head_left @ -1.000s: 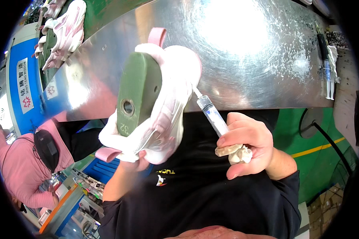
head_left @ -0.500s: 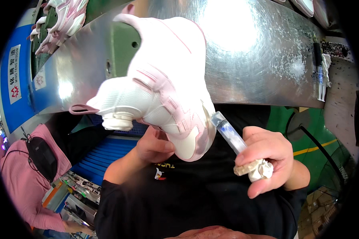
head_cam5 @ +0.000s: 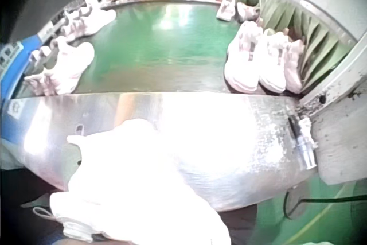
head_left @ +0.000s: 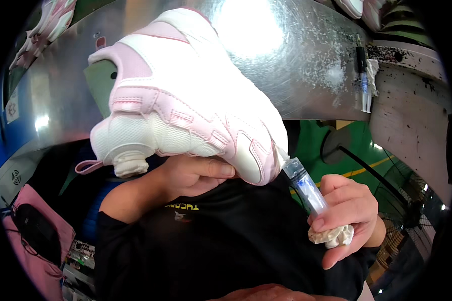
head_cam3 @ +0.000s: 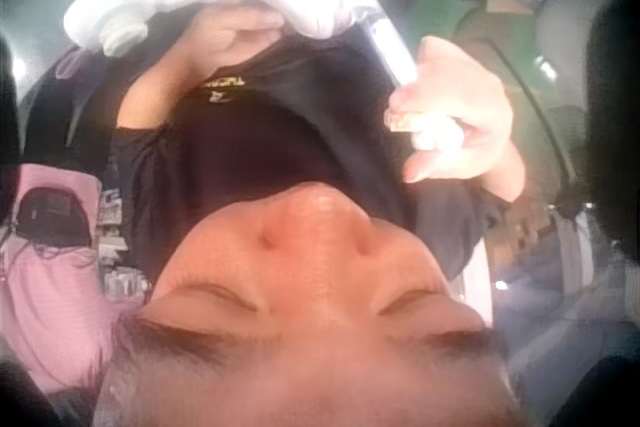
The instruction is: The person repeatedly picks up pink and white sneakers from a metal table, inserts a syringe into the side of each shoe, and injects a clear liquid. After each injection, the shoe is placed back on the table. The process is repeated for multiple shoes in a continuous loop.
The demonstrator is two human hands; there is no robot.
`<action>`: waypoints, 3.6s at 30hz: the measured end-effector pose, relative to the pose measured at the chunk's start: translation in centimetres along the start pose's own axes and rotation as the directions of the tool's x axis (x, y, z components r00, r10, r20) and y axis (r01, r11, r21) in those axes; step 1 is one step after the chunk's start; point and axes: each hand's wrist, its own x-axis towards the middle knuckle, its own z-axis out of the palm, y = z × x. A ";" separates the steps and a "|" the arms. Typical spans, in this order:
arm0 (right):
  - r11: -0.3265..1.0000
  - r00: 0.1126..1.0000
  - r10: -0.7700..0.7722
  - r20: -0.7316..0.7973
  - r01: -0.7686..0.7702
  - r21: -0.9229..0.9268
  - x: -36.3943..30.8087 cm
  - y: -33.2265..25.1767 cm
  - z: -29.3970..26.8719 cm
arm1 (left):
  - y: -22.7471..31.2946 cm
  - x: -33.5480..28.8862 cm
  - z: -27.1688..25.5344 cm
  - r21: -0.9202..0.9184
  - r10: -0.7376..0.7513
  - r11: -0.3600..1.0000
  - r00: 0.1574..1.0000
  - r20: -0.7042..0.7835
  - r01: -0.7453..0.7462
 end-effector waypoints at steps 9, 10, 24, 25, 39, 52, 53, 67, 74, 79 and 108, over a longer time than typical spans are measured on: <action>0.991 0.997 0.069 -0.030 -0.072 -0.109 -0.7 -2.6 -0.1 | 0.6 2.8 1.1 0.018 -0.010 1.000 0.993 0.116 0.008; 0.989 0.997 0.065 -0.040 -0.070 -0.132 -0.8 -2.7 -0.1 | 0.8 3.1 1.5 0.023 -0.005 1.000 0.993 0.120 0.002; 0.865 0.987 -0.107 -0.124 0.031 -0.501 -2.3 -1.8 1.6 | 0.8 6.4 2.3 0.052 0.102 0.992 0.976 0.193 -0.114; 0.845 0.984 -0.126 -0.128 0.039 -0.533 -2.4 -1.6 1.7 | 0.7 6.4 2.4 0.051 0.105 0.992 0.976 0.193 -0.117; 0.595 0.895 -0.434 -0.107 0.196 -0.779 -1.2 3.2 3.5 | 1.5 6.9 4.8 0.016 0.134 0.990 0.979 0.152 -0.138; 0.561 0.882 -0.465 -0.081 0.223 -0.797 -1.3 4.2 3.3 | 0.9 7.8 4.4 -0.004 0.207 0.978 0.975 0.078 -0.207; 0.545 0.888 -0.456 -0.062 0.224 -0.808 -2.0 3.6 3.0 | 0.8 7.6 4.4 -0.009 0.193 0.981 0.976 0.099 -0.193; 0.659 0.783 -0.408 -0.469 -0.103 -0.745 2.0 11.6 -4.4 | 7.3 -6.5 0.9 0.546 0.521 0.779 0.803 -0.289 -0.309; 0.580 0.761 -0.457 -0.460 -0.137 -0.803 2.6 11.1 -5.1 | 20.2 11.1 3.9 0.804 0.495 0.547 0.865 -0.085 -0.234; 0.573 0.773 -0.435 -0.462 -0.158 -0.804 3.1 11.2 -5.0 | 22.6 22.2 6.1 0.859 0.514 0.482 0.850 -0.118 -0.173; 0.539 0.751 -0.455 -0.478 -0.195 -0.819 2.9 11.5 -4.1 | 31.4 -3.9 -1.1 0.978 0.978 -0.108 0.155 0.136 -0.176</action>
